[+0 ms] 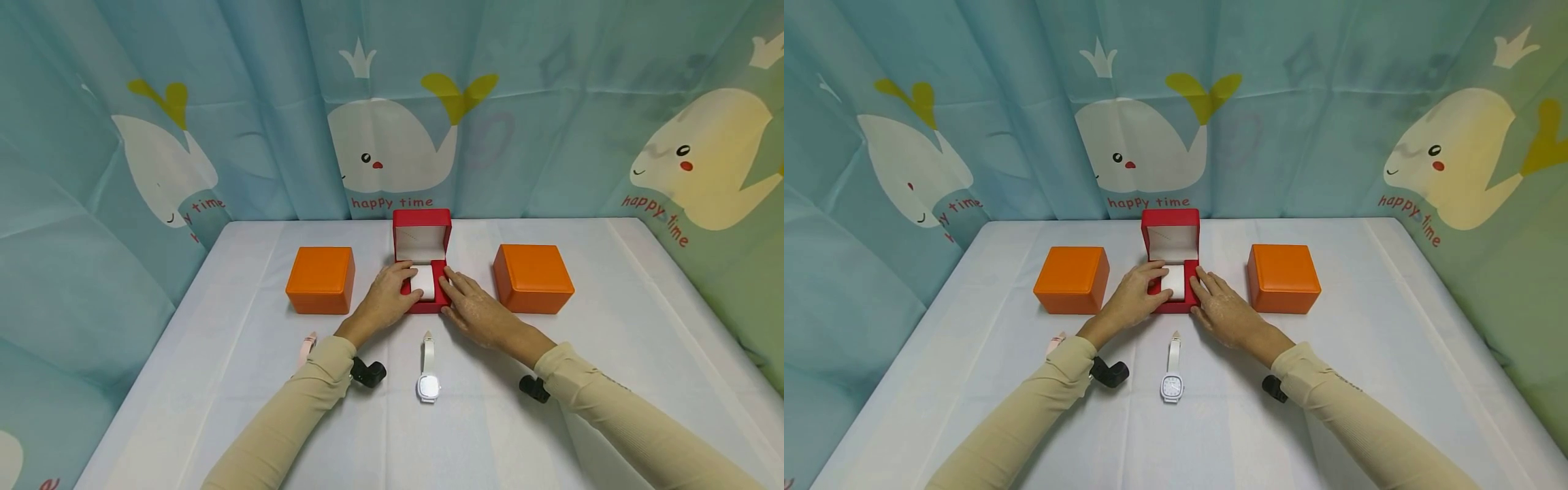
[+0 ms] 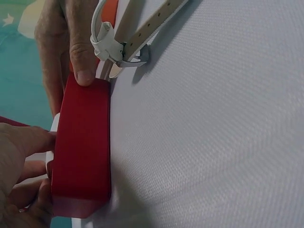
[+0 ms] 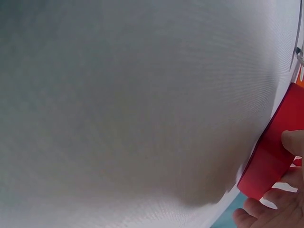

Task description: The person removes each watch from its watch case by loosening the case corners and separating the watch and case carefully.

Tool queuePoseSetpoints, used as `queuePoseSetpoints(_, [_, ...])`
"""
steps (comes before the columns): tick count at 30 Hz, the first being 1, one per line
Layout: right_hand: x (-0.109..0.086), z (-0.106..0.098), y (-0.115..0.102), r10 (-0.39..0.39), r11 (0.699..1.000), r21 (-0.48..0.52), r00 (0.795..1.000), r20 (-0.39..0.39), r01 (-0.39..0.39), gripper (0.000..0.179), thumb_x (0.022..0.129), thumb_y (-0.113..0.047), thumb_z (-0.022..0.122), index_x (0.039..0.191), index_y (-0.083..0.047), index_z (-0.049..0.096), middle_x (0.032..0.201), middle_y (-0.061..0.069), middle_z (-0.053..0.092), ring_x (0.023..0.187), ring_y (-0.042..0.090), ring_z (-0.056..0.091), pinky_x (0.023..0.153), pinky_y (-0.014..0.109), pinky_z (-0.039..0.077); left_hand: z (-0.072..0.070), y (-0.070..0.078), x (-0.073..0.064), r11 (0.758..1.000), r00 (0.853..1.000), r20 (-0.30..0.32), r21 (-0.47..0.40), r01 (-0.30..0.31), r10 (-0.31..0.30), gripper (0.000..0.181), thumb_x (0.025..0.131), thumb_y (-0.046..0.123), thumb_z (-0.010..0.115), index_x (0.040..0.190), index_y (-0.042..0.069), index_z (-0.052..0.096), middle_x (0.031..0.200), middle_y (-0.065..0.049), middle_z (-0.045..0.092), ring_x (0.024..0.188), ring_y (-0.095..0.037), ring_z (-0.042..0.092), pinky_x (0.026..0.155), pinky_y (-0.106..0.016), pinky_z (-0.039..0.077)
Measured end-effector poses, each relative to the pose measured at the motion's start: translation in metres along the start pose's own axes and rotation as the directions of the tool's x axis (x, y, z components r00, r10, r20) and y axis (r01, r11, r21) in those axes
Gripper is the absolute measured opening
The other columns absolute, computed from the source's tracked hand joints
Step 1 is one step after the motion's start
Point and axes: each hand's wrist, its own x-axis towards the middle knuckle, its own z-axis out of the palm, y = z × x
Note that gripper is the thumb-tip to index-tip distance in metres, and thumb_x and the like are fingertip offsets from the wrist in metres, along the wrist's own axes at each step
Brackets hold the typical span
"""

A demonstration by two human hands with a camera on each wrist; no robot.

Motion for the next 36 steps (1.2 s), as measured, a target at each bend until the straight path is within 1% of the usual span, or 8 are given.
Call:
queuePoseSetpoints(8, [-0.001, 0.001, 0.001, 0.006, 1.0, 0.011, 1.0, 0.01, -0.006, 0.063, 0.102, -0.019, 0.063, 0.15, 0.012, 0.038, 0.161, 0.028, 0.025, 0.141, 0.047, 0.034, 0.112, 0.054, 0.033, 0.0, 0.002, 0.0, 1.0, 1.0, 0.008, 0.021, 0.008, -0.008, 0.045, 0.093, 0.014, 0.072, 0.131, -0.009, 0.063, 0.144, -0.021, 0.053, 0.133, -0.039, 0.048, 0.115, -0.049, 0.032])
queuePoseSetpoints(15, [-0.001, -0.001, 0.002, 0.069, 0.997, 0.021, 0.997, 0.041, -0.069, 0.069, 0.098, -0.029, 0.068, 0.152, 0.005, 0.04, 0.162, 0.023, 0.022, 0.142, 0.043, 0.03, 0.112, 0.055, 0.034, -0.001, 0.006, -0.005, 0.999, 0.999, 0.011, -0.002, 0.051, -0.051, 0.049, 0.096, 0.021, 0.068, 0.137, -0.004, 0.059, 0.148, -0.017, 0.049, 0.136, -0.034, 0.044, 0.114, -0.048, 0.033])
queuePoseSetpoints(18, [0.0, -0.006, 0.0, 0.081, 0.996, 0.04, 0.997, -0.012, -0.08, 0.054, 0.098, -0.028, 0.069, 0.143, -0.002, 0.054, 0.156, 0.02, 0.033, 0.135, 0.037, 0.041, 0.105, 0.052, 0.044, -0.004, 0.009, -0.011, 0.999, 0.999, 0.003, -0.007, 0.05, -0.05, 0.049, 0.097, 0.023, 0.067, 0.139, -0.001, 0.058, 0.149, -0.015, 0.048, 0.136, -0.032, 0.044, 0.114, -0.049, 0.034])
queuePoseSetpoints(21, [0.003, -0.014, -0.002, 0.041, 0.998, 0.06, 0.993, -0.113, -0.034, 0.036, 0.097, -0.022, 0.069, 0.128, -0.006, 0.064, 0.141, 0.015, 0.046, 0.121, 0.031, 0.052, 0.095, 0.046, 0.053, -0.007, 0.012, -0.017, 0.999, 0.999, -0.023, 0.0, 0.042, -0.042, 0.048, 0.097, 0.023, 0.066, 0.139, 0.001, 0.059, 0.149, -0.012, 0.048, 0.135, -0.031, 0.045, 0.113, -0.049, 0.035])
queuePoseSetpoints(27, [0.017, -0.037, -0.002, -0.066, 0.996, 0.029, 0.937, -0.343, 0.081, 0.022, 0.094, -0.013, 0.065, 0.114, -0.004, 0.067, 0.11, 0.008, 0.055, 0.096, 0.023, 0.055, 0.076, 0.037, 0.054, -0.01, 0.014, -0.027, 0.999, 0.994, -0.105, 0.023, 0.024, -0.021, 0.049, 0.095, 0.023, 0.068, 0.138, 0.002, 0.059, 0.144, -0.011, 0.052, 0.127, -0.029, 0.048, 0.108, -0.046, 0.041])
queuePoseSetpoints(30, [0.027, -0.046, -0.001, -0.094, 0.994, 0.005, 0.9, -0.426, 0.106, 0.024, 0.092, -0.011, 0.063, 0.115, -0.003, 0.065, 0.102, 0.008, 0.051, 0.09, 0.024, 0.051, 0.069, 0.034, 0.048, -0.009, 0.013, -0.029, 0.998, 0.988, -0.139, 0.006, 0.062, -0.061, 0.056, 0.093, 0.025, 0.071, 0.141, 0.001, 0.054, 0.141, -0.013, 0.052, 0.124, -0.029, 0.049, 0.106, -0.045, 0.043])
queuePoseSetpoints(33, [0.037, -0.054, 0.001, -0.121, 0.992, -0.018, 0.87, -0.478, 0.128, 0.029, 0.091, -0.01, 0.063, 0.118, 0.0, 0.06, 0.104, 0.013, 0.047, 0.093, 0.029, 0.046, 0.072, 0.038, 0.043, -0.006, 0.009, -0.03, 0.991, 0.98, -0.145, -0.036, 0.131, -0.135, 0.073, 0.089, 0.029, 0.076, 0.148, 0.001, 0.043, 0.141, -0.015, 0.049, 0.124, -0.029, 0.047, 0.105, -0.046, 0.043])
queuePoseSetpoints(36, [0.046, -0.061, 0.002, -0.13, 0.991, -0.034, 0.867, -0.482, 0.129, 0.037, 0.093, -0.013, 0.065, 0.125, 0.002, 0.056, 0.12, 0.02, 0.046, 0.107, 0.036, 0.044, 0.086, 0.045, 0.042, -0.003, 0.006, -0.03, 0.978, 0.972, -0.126, -0.09, 0.186, -0.197, 0.095, 0.084, 0.035, 0.082, 0.155, 0.002, 0.029, 0.148, -0.017, 0.043, 0.131, -0.031, 0.042, 0.109, -0.049, 0.04])
